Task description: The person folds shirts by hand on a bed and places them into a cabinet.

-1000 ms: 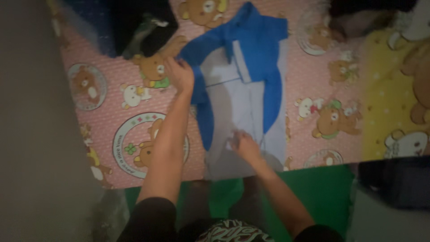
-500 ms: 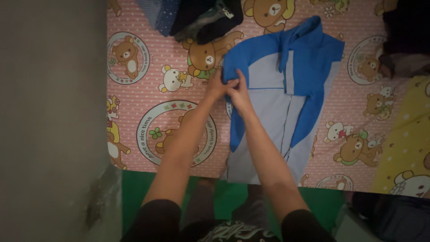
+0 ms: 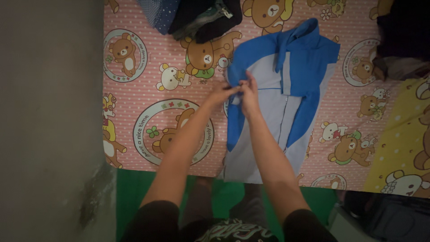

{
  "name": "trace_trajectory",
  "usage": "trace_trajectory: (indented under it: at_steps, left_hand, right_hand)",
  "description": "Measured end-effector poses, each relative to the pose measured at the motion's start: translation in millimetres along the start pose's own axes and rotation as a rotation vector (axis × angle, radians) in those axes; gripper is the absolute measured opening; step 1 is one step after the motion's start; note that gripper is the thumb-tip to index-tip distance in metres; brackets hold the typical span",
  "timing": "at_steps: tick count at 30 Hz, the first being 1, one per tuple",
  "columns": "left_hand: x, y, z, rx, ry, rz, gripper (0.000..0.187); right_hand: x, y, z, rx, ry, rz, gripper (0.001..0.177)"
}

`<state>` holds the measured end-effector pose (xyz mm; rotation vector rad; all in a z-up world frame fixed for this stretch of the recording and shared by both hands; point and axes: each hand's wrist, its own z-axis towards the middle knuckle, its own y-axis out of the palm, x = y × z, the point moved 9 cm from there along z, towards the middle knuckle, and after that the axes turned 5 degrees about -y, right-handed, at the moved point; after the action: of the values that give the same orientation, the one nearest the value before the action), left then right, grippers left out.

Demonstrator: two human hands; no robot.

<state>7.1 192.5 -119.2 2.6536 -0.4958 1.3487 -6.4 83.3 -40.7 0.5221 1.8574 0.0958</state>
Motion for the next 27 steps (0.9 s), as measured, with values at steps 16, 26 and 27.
trace_trajectory:
  at_steps: [16,26,27]
  left_hand:
    - [128.6,0.7,-70.0,0.579,0.561,0.55,0.02]
    - [198.4,136.3,-26.4,0.32,0.342,-0.287,0.05]
    - [198.6,145.5,-20.9,0.381,0.391,-0.157,0.043]
  right_hand:
    - [-62.7,37.9,-36.2,-0.613,-0.198,-0.501,0.092]
    - [-135.7,-151.5,27.3,0.158,-0.24,-0.701,0.03]
    - [-134.6,-180.6,37.7,0.225,-0.129,-0.665,0.03]
